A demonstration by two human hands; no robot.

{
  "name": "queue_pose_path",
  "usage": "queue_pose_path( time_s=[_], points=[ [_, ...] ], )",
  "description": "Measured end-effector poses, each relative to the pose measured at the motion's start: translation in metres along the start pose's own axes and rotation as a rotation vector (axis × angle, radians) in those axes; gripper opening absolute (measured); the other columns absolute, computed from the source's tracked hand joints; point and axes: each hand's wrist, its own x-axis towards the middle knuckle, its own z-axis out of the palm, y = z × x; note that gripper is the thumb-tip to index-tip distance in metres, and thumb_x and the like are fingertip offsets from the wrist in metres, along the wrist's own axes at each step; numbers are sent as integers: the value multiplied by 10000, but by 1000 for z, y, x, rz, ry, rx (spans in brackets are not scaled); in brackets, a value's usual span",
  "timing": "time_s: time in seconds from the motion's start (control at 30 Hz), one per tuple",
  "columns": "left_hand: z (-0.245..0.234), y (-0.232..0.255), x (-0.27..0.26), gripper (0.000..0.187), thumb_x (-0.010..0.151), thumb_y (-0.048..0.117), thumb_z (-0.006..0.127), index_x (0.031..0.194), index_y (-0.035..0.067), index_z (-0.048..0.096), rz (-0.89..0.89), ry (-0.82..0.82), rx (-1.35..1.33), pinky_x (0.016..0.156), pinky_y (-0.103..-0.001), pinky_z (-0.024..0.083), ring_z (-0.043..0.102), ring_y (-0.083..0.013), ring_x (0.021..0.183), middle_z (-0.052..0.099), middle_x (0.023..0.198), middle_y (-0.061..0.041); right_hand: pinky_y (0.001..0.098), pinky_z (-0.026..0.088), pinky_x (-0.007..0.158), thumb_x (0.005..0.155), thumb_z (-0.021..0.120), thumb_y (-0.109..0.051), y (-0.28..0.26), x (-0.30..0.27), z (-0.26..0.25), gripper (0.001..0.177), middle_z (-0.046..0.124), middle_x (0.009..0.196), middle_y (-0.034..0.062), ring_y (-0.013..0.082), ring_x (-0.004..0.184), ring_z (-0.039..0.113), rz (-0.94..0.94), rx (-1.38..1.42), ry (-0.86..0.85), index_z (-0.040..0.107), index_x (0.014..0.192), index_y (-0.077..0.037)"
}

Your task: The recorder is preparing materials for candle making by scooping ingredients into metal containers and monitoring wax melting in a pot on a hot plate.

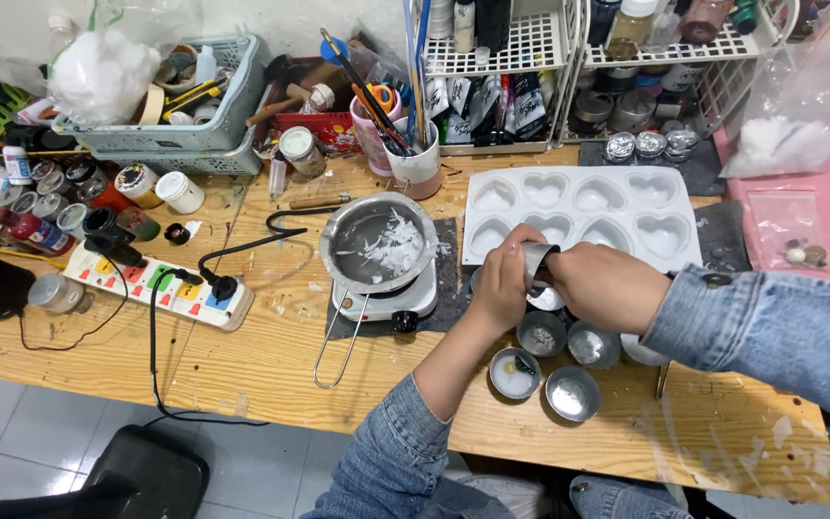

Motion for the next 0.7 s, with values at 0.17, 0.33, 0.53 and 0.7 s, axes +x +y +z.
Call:
queue_pose_path(
  time_s=[0.17, 0.33, 0.53, 0.7],
  points=[
    [7, -38, 7, 528, 1121, 422, 266, 1014, 35, 608, -107, -72, -205, 650, -293, 429, 494, -122, 678, 567, 753, -32, 471, 588, 693, 889, 560, -84, -3, -1, 7, 143, 724, 811, 176, 360, 778, 732, 33, -169, 33, 656, 986, -39],
    [6, -50, 13, 449, 1033, 413, 314, 968, 88, 618, -456, -82, -383, 452, -294, 366, 498, -112, 588, 549, 709, 8, 471, 588, 696, 885, 559, -67, -7, 0, 5, 147, 730, 820, 164, 343, 790, 739, 11, -214, 18, 641, 1006, -52],
    [5, -55, 14, 435, 1034, 474, 326, 966, 169, 628, -751, -144, -616, 407, -257, 309, 450, -130, 505, 550, 653, 4, 462, 592, 701, 836, 591, -38, -8, -2, 4, 155, 734, 841, 154, 343, 817, 735, -3, -267, -4, 663, 972, -54],
    [-1, -42, 10, 379, 1085, 276, 299, 1116, 43, 597, 156, -48, 137, 832, -324, 507, 613, -200, 874, 632, 971, -91, 460, 563, 686, 933, 560, -162, 17, 13, 9, 190, 728, 800, 172, 353, 739, 715, -36, 1, -37, 693, 939, -27]
  ],
)
